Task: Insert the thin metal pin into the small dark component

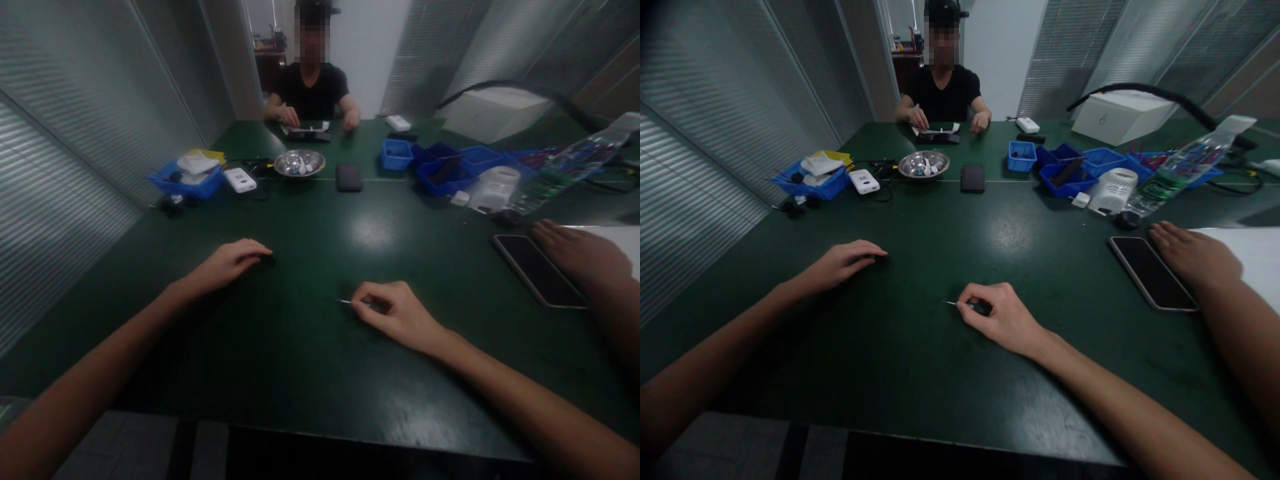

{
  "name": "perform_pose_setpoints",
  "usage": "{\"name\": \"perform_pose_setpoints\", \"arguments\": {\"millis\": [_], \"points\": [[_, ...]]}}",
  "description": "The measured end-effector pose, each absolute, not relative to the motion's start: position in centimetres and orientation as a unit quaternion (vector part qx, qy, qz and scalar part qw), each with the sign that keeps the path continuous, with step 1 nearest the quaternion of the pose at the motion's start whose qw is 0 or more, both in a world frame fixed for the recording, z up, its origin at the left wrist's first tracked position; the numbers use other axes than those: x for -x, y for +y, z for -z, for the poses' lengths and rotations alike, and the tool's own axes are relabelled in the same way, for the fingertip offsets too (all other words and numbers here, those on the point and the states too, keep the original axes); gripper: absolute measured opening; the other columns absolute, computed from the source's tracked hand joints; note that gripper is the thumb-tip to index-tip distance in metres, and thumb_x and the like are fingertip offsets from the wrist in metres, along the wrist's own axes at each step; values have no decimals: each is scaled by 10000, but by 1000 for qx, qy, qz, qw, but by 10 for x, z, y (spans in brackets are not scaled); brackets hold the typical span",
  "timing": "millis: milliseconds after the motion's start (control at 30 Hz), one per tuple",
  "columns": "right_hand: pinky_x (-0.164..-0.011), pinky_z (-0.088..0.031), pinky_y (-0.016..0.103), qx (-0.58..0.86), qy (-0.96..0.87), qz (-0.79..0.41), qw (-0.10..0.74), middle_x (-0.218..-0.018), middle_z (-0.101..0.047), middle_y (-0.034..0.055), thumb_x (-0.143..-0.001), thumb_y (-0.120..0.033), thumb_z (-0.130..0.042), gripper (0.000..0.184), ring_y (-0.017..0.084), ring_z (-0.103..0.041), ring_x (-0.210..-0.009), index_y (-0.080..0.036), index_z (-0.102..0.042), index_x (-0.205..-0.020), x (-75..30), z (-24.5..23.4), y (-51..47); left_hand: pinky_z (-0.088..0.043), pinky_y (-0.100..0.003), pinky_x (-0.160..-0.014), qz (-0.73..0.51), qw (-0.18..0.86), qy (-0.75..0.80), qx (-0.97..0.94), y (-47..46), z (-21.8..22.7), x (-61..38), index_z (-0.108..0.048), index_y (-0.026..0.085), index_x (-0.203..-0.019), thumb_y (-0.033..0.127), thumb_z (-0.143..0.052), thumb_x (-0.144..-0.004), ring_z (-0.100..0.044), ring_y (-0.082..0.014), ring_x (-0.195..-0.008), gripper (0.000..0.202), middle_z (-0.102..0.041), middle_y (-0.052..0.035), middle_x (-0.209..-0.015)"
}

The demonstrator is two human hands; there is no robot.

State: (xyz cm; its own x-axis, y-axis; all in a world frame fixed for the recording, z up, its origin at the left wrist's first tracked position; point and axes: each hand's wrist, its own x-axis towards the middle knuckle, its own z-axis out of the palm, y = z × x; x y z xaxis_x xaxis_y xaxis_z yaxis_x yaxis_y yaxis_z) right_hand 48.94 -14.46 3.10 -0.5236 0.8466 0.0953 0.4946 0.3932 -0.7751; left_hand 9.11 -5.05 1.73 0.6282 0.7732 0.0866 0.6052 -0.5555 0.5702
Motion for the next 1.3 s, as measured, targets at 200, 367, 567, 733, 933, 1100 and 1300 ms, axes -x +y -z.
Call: {"name": "perform_pose_setpoints", "arguments": {"millis": [200,367,567,733,933,1100,1300], "points": [[-576,-393,242,418,-804,-351,237,-732,-657,-12,-993,-360,-589,235,107,-564,-595,-187,-718,-901,-489,-29,-145,-525,-420,-930,-193,125,585,-777,-21,-11,-6,-676,267,-1334,450,-553,-962,-664,-271,-1049,432,-689,-78,-1286],[-569,-392,243,420,-809,-347,223,-722,-657,-13,-1001,-373,-579,250,109,-570,-590,-189,-720,-908,-490,-28,-145,-515,-380,-907,-184,111,635,-742,-22,-5,23,-668,270,-1349,496,-557,-931,-659,-274,-1049,488,-693,-78,-1285],[-581,-406,241,413,-811,-345,228,-735,-670,-12,-998,-356,-581,235,108,-582,-595,-187,-718,-909,-491,-29,-146,-493,-335,-836,-169,126,699,-683,-19,-4,41,-694,188,-1267,520,-678,-872,-650,-238,-967,516,-716,-79,-1176],[-591,-416,247,409,-813,-346,230,-752,-681,-4,-997,-354,-576,238,115,-591,-614,-185,-717,-906,-491,-29,-146,-452,-260,-748,-134,109,732,-659,-24,-10,41,-732,172,-1080,462,-675,-916,-608,-189,-899,339,-690,-20,-1059],[-581,-410,252,406,-817,-343,223,-738,-676,-3,-1003,-374,-571,257,119,-593,-609,-186,-721,-915,-492,-28,-145,-463,-233,-741,-239,68,731,-636,-34,-19,22,-689,176,-1112,401,-679,-942,-640,-157,-868,283,-710,13,-964],[-574,-398,249,402,-821,-340,222,-713,-647,-12,-1002,-360,-572,249,108,-564,-582,-181,-715,-905,-491,-28,-145,-520,-245,-772,-350,152,726,-572,-33,-23,13,-721,129,-1145,360,-724,-905,-666,-150,-841,333,-747,-18,-949],[-569,-392,243,398,-820,-345,225,-703,-636,-17,-1001,-351,-569,245,103,-552,-575,-180,-713,-901,-490,-30,-146,-559,-292,-875,-399,267,705,-523,-29,-17,13,-701,109,-1251,265,-800,-844,-677,-156,-906,447,-760,-46,-1053]]}}
